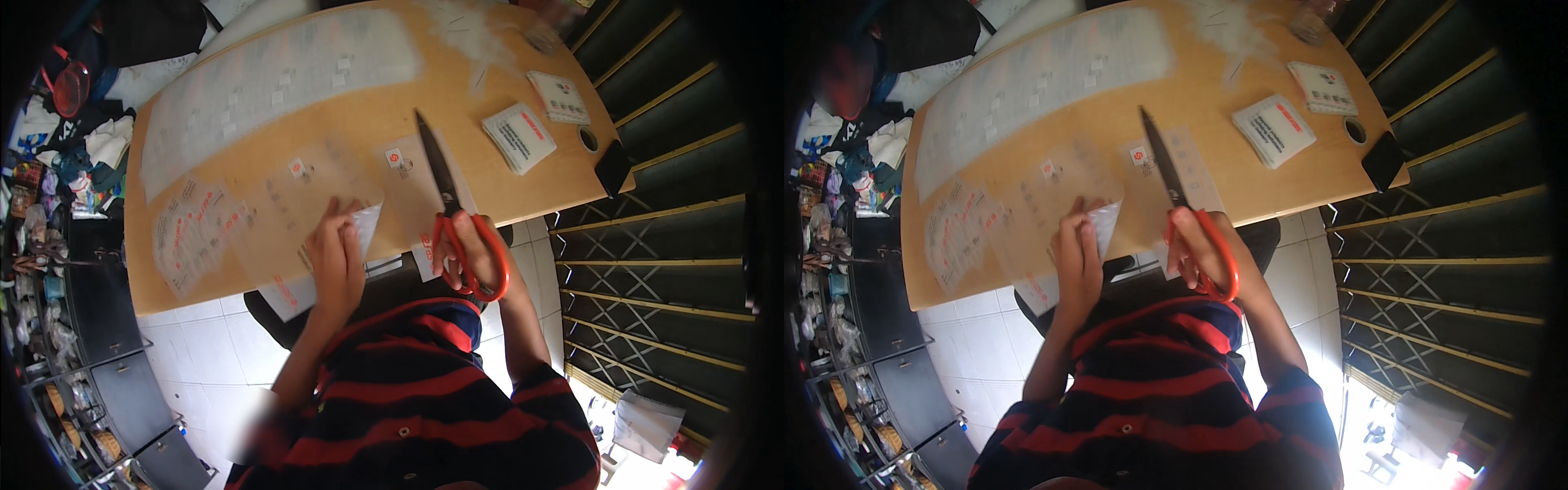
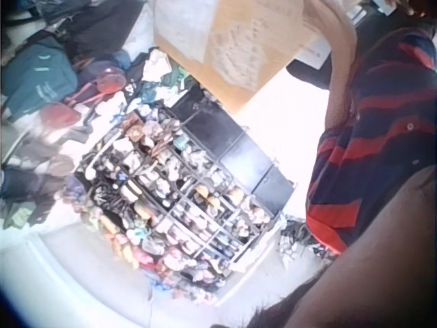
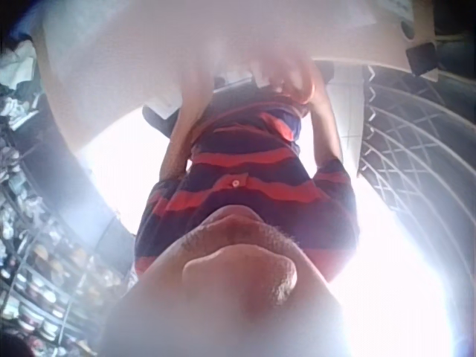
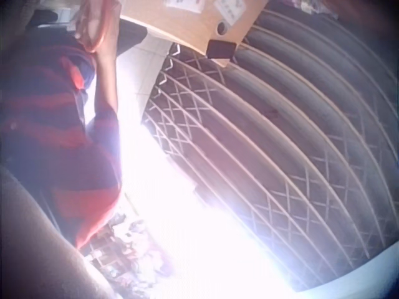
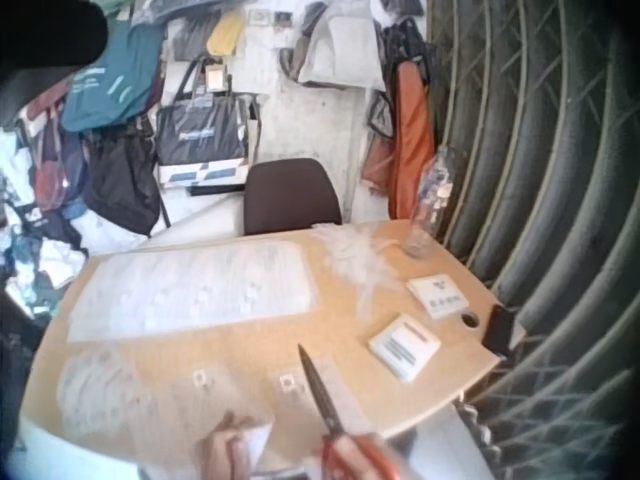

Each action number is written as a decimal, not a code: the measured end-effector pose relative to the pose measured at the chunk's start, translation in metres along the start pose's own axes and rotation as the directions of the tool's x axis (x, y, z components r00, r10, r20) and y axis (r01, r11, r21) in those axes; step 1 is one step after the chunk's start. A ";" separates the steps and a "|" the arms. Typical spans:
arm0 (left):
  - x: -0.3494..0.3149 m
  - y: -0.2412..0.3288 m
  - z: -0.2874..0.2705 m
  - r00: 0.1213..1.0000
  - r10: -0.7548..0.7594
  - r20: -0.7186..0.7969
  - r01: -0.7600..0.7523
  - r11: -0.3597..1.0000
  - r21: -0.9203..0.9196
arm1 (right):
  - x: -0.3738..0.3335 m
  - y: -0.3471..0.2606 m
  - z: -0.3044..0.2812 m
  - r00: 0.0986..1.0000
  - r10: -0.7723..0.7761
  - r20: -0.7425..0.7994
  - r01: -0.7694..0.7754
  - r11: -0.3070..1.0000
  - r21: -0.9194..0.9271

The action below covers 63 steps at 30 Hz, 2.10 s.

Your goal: The person uses red-handled scissors to cut a large sheet of translucent paper with printed text and logos into smaller rectangular pieces. They repeatedly position the paper on a wooden table, cut along straight lines, and separate the resulting pieces.

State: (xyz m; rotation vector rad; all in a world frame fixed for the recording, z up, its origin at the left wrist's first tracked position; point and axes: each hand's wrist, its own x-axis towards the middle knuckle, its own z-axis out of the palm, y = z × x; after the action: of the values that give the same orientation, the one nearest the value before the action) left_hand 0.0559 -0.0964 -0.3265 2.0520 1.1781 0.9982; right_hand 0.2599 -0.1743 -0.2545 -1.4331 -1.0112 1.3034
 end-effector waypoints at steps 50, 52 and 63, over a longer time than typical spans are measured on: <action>0.165 -0.034 -0.067 0.660 -0.039 0.751 0.282 0.939 -0.199 | -0.031 0.086 0.049 0.948 -0.208 -0.240 0.217 0.976 0.010; 0.176 -0.050 -0.061 0.647 0.022 0.762 0.196 0.961 -0.194 | -0.042 0.085 0.043 0.984 -0.111 -0.143 0.098 0.991 -0.090; 0.169 -0.072 -0.051 0.744 0.231 0.627 0.009 0.935 -0.356 | -0.044 0.104 0.061 0.999 -0.016 0.044 0.024 0.980 -0.200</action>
State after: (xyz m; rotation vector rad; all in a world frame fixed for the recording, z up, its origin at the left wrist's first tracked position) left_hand 0.0373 0.0911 -0.2983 1.9476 0.4657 0.3936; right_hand 0.1939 -0.2360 -0.3459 -1.5466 -1.2106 1.2500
